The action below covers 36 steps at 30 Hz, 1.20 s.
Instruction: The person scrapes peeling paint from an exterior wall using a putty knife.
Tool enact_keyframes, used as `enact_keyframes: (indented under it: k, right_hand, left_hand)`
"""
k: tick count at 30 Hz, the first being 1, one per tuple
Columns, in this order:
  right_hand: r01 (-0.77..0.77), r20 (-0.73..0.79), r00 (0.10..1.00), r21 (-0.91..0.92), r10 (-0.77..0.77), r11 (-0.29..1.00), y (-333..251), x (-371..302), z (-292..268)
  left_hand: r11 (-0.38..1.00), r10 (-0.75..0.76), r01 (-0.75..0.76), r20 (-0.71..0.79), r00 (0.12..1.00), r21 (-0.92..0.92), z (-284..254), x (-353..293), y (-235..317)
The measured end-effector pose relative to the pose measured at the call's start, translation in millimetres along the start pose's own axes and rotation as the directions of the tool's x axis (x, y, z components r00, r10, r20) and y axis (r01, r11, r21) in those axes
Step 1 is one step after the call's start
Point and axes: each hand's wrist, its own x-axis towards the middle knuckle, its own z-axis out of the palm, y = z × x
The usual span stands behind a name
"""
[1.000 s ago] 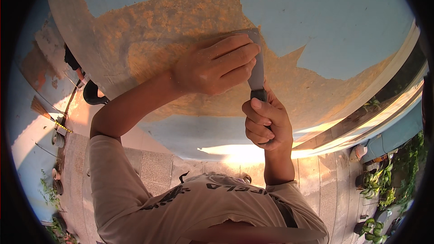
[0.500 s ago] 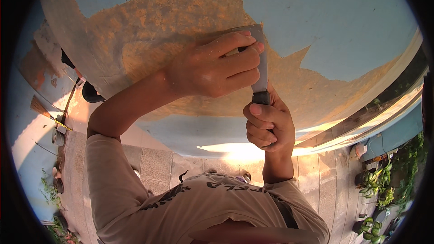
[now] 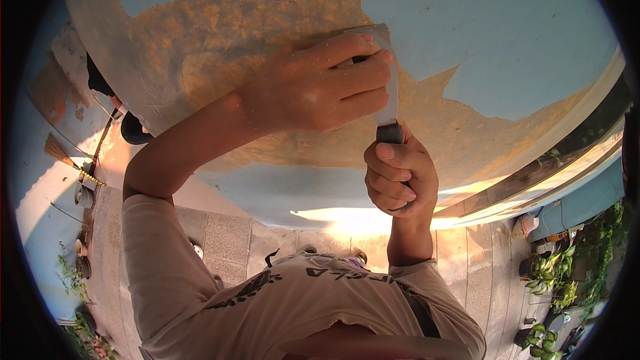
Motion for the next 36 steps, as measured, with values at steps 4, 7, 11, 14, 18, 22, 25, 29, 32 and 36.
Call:
enact_keyframes:
  k: [4,7,11,14,18,22,25,29,32,36]
  right_hand:
    - [-0.046,-0.036,0.998,-0.049,0.044,0.998,1.6,-5.0,1.6]
    - [-0.025,-0.053,0.998,-0.115,0.019,0.993,-2.9,1.5,2.3]
    - [0.028,-0.044,0.998,-0.092,-0.033,0.995,1.6,5.1,4.7]
    - [0.041,-0.086,0.995,-0.121,-0.052,0.992,5.1,-4.0,-0.1]
    - [-0.004,-0.099,0.995,-0.121,-0.008,0.993,3.2,-1.4,6.4]
    - [-0.029,-0.112,0.994,-0.155,0.011,0.987,-1.7,2.9,6.3]
    - [0.000,-0.137,0.990,-0.176,-0.024,0.984,-2.4,9.4,10.2]
    - [-0.031,-0.138,0.990,-0.163,0.008,0.986,1.4,-0.3,11.6]
    - [-0.032,-0.095,0.995,-0.151,0.017,0.988,-0.7,7.4,14.5]
    - [-0.024,-0.120,0.993,-0.111,0.011,0.994,3.3,-0.2,13.1]
  left_hand:
    - [0.998,0.044,-0.045,0.025,0.999,0.049,-0.3,-4.8,3.9]
    - [1.000,0.003,-0.004,0.019,1.000,0.014,0.4,-6.1,3.6]
    - [1.000,0.012,-0.013,0.013,1.000,0.019,-2.4,-2.2,1.1]
    - [1.000,0.020,-0.020,0.010,1.000,-0.006,2.1,-7.3,1.1]
    - [1.000,0.031,-0.030,0.028,0.999,-0.005,-1.5,-7.9,0.9]
    - [0.998,0.032,-0.028,0.075,0.997,-0.063,-4.3,-10.1,-0.5]
    - [1.000,0.028,-0.028,0.029,0.999,-0.001,-2.8,-4.9,-7.2]
    - [0.998,0.022,-0.020,0.044,0.999,-0.051,-3.2,-7.0,-3.5]
    - [0.999,0.018,-0.017,0.029,0.999,-0.033,-3.6,-6.7,-5.7]
    - [0.992,0.005,-0.005,0.003,1.000,-0.123,-1.7,-9.4,1.2]
